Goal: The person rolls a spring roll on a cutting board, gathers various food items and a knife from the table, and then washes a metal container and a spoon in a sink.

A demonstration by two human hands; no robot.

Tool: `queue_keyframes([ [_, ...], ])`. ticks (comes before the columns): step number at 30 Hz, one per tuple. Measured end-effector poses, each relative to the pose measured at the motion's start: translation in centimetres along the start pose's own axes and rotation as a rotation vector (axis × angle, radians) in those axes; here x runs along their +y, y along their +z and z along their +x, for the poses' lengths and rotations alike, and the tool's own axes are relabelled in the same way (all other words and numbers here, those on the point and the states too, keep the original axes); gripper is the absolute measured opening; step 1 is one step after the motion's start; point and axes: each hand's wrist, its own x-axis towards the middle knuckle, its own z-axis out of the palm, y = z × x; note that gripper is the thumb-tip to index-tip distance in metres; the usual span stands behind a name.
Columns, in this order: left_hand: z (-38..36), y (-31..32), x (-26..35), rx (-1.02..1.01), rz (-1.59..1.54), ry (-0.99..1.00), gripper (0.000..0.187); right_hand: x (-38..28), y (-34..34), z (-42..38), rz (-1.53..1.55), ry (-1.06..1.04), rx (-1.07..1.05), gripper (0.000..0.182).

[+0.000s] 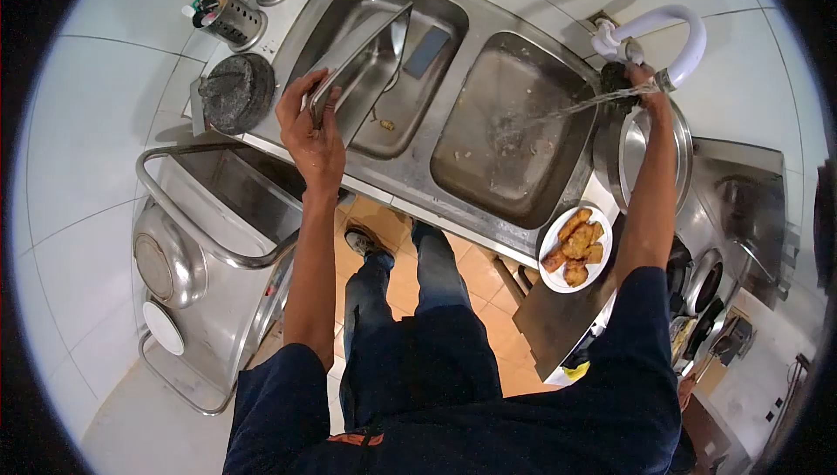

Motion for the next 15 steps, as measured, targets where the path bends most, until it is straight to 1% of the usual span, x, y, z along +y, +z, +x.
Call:
queue_keyframes([
  [2,-0.1,-0.3,-0.6,-0.007,0.05,0.026,0.024,-2.0,-1.5,0.2,-0.004,0.185,-0.068,0.046],
  [4,0.0,-0.3,-0.4,-0.011,0.06,0.024,0.024,-3.1,-1.2,-1.0,0.056,0.094,0.009,0.042],
  [7,0.1,-0.4,-0.3,-0.022,0.029,-0.003,0.026,-0.6,-0.4,0.0,0.081,-0.155,0.069,0.041],
  [8,0.1,-0.4,-0.7,-0.023,0.021,0.001,0.026,2.1,-0.3,1.5,0.063,-0.278,0.058,0.041],
  [10,0.2,-0.6,-0.8,-0.035,0.023,0.008,0.025,1.6,-0.7,1.3,0.14,-0.229,0.012,0.041],
  [11,0.3,-0.8,-0.7,-0.045,0.032,0.012,0.024,1.3,-1.0,1.4,0.234,-0.057,-0.021,0.041],
  [13,0.5,-0.9,-0.6,-0.044,0.055,0.023,0.021,-2.6,-1.7,-0.1,0.304,0.144,-0.041,0.042],
  [15,0.5,-0.9,-0.6,-0.024,0.081,0.036,0.016,-5.3,-2.2,-2.0,0.257,0.204,-0.017,0.044],
])
